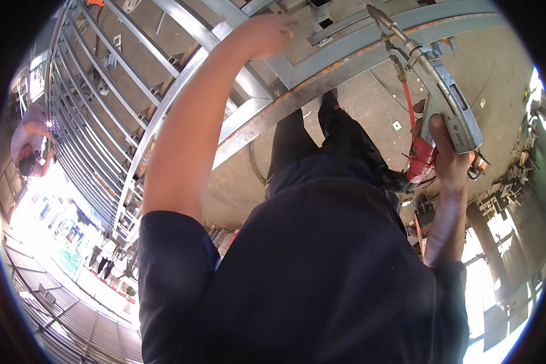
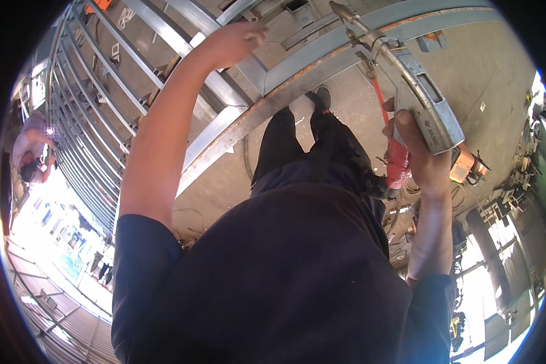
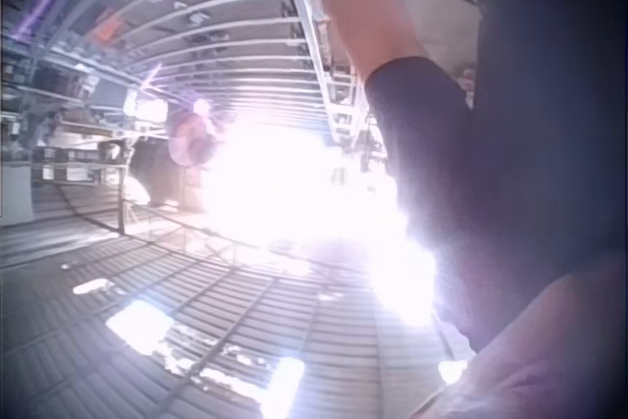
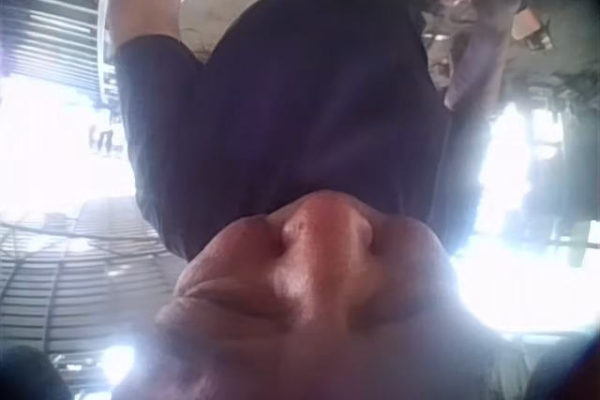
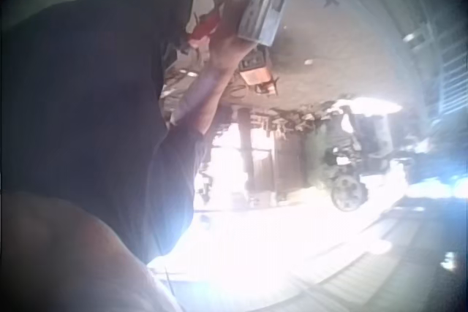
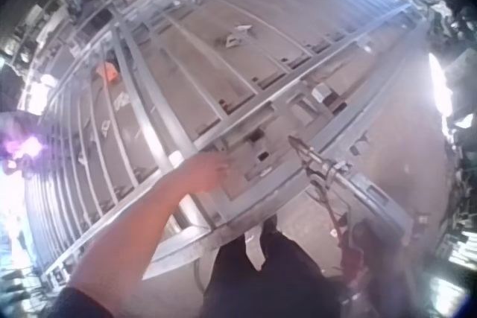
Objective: The person welds joints on a large metal frame using a handheld welding torch. They move along the frame, positioning the torch at intersections and applying welds to secure the structure.
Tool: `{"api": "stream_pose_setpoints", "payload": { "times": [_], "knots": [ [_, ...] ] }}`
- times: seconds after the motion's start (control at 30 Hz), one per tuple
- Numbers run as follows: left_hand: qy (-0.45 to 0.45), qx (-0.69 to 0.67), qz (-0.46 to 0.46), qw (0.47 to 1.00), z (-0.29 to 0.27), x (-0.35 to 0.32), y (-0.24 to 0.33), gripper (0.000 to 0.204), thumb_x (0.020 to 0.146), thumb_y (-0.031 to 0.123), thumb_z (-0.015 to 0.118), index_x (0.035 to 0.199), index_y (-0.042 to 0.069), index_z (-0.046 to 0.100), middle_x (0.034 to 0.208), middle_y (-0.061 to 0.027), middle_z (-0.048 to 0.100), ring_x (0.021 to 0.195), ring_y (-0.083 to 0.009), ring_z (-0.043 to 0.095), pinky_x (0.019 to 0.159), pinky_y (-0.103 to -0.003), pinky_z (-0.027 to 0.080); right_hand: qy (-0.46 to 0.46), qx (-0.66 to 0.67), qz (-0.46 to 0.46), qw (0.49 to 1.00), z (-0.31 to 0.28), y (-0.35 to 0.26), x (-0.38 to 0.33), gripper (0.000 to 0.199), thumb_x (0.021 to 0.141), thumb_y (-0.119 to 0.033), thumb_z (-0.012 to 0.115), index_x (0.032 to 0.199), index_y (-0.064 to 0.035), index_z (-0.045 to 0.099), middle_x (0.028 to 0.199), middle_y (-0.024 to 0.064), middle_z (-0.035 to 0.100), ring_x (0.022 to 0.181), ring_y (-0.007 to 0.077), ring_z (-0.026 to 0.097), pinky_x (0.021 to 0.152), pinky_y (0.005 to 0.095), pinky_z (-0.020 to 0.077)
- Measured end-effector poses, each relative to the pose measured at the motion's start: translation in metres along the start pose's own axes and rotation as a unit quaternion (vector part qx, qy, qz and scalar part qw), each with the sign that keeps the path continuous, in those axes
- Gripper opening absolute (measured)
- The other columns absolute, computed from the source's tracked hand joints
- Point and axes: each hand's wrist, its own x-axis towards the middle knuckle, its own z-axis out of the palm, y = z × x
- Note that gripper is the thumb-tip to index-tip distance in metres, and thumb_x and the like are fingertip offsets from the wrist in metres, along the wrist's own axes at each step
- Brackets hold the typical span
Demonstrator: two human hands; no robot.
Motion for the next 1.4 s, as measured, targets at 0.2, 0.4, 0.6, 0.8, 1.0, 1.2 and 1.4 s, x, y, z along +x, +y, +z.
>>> {"api": "stream_pose_setpoints", "payload": {
  "times": [0.2, 0.4, 0.6, 0.8, 1.0, 1.2, 1.4],
  "knots": [
    [0.177, -0.269, -0.339, 0.884, 0.036, -0.084, 0.027, 0.042, 0.091, 0.031, 0.074, 0.119, 0.001, 0.065, 0.116, -0.0195, 0.075, 0.100, -0.0365, 0.074, 0.087, -0.045, 0.058, -0.017, -0.011, -0.023, 1.000, 0.003, 0.001, 0.006, 0.034, 0.105, -0.024, 0.063, 0.129, -0.0002, 0.063, 0.113, 0.0114, 0.070, 0.080, 0.0160, 0.067, 0.066, 0.0298, 0.0548],
    [0.242, -0.261, -0.302, 0.884, 0.090, -0.115, 0.066, 0.050, 0.092, 0.023, 0.075, 0.130, -0.004, 0.059, 0.115, -0.0192, 0.075, 0.090, -0.0301, 0.076, 0.083, -0.039, 0.059, -0.038, -0.015, -0.029, 0.999, 0.011, -0.011, 0.009, 0.035, 0.105, -0.025, 0.063, 0.131, -0.0004, 0.062, 0.113, 0.0121, 0.069, 0.079, 0.0149, 0.067, 0.063, 0.0284, 0.0544],
    [0.254, -0.280, -0.335, 0.863, 0.108, -0.099, 0.084, 0.068, 0.091, 0.025, 0.076, 0.142, -0.009, 0.045, 0.111, -0.0263, 0.074, 0.085, -0.0315, 0.078, 0.081, -0.039, 0.061, -0.053, -0.048, -0.043, 0.997, 0.024, -0.020, 0.007, 0.038, 0.105, -0.027, 0.063, 0.132, 0.0004, 0.061, 0.113, 0.0129, 0.068, 0.080, 0.0165, 0.067, 0.066, 0.0303, 0.0545],
    [0.167, -0.525, -0.384, 0.741, 0.083, -0.076, 0.098, 0.056, 0.098, 0.013, 0.066, 0.140, -0.013, 0.039, 0.105, -0.0249, 0.070, 0.077, -0.0271, 0.077, 0.059, -0.034, 0.060, -0.056, -0.036, -0.028, 0.997, 0.037, -0.034, 0.002, 0.035, 0.102, -0.027, 0.069, 0.126, -0.0011, 0.064, 0.109, 0.0095, 0.070, 0.080, 0.0147, 0.068, 0.070, 0.0302, 0.0551],
    [0.154, -0.595, -0.371, 0.696, 0.083, -0.074, 0.094, 0.036, 0.101, 0.008, 0.062, 0.129, -0.010, 0.049, 0.104, -0.0185, 0.069, 0.076, -0.0220, 0.075, 0.055, -0.031, 0.052, -0.057, -0.045, -0.026, 0.997, 0.040, -0.032, -0.002, 0.042, 0.102, -0.032, 0.067, 0.129, -0.0006, 0.062, 0.112, 0.0122, 0.068, 0.080, 0.0168, 0.068, 0.067, 0.0301, 0.0543],
    [0.173, -0.605, -0.384, 0.675, 0.092, -0.071, 0.089, 0.037, 0.100, 0.007, 0.066, 0.129, -0.009, 0.051, 0.096, -0.0153, 0.068, 0.067, -0.0182, 0.068, 0.053, -0.030, 0.049, -0.041, -0.045, -0.032, 0.998, 0.038, -0.029, -0.003, 0.042, 0.103, -0.033, 0.067, 0.129, -0.0008, 0.062, 0.110, 0.0115, 0.069, 0.080, 0.0164, 0.068, 0.067, 0.0298, 0.0545],
    [0.191, -0.610, -0.393, 0.661, 0.094, -0.068, 0.090, 0.042, 0.099, 0.007, 0.068, 0.134, -0.010, 0.052, 0.089, -0.0141, 0.067, 0.064, -0.0166, 0.064, 0.052, -0.031, 0.048, -0.032, -0.042, -0.031, 0.998, 0.038, -0.027, -0.003, 0.042, 0.103, -0.033, 0.067, 0.129, -0.0003, 0.062, 0.110, 0.0118, 0.069, 0.079, 0.0165, 0.068, 0.067, 0.0299, 0.0544]
  ]
}}
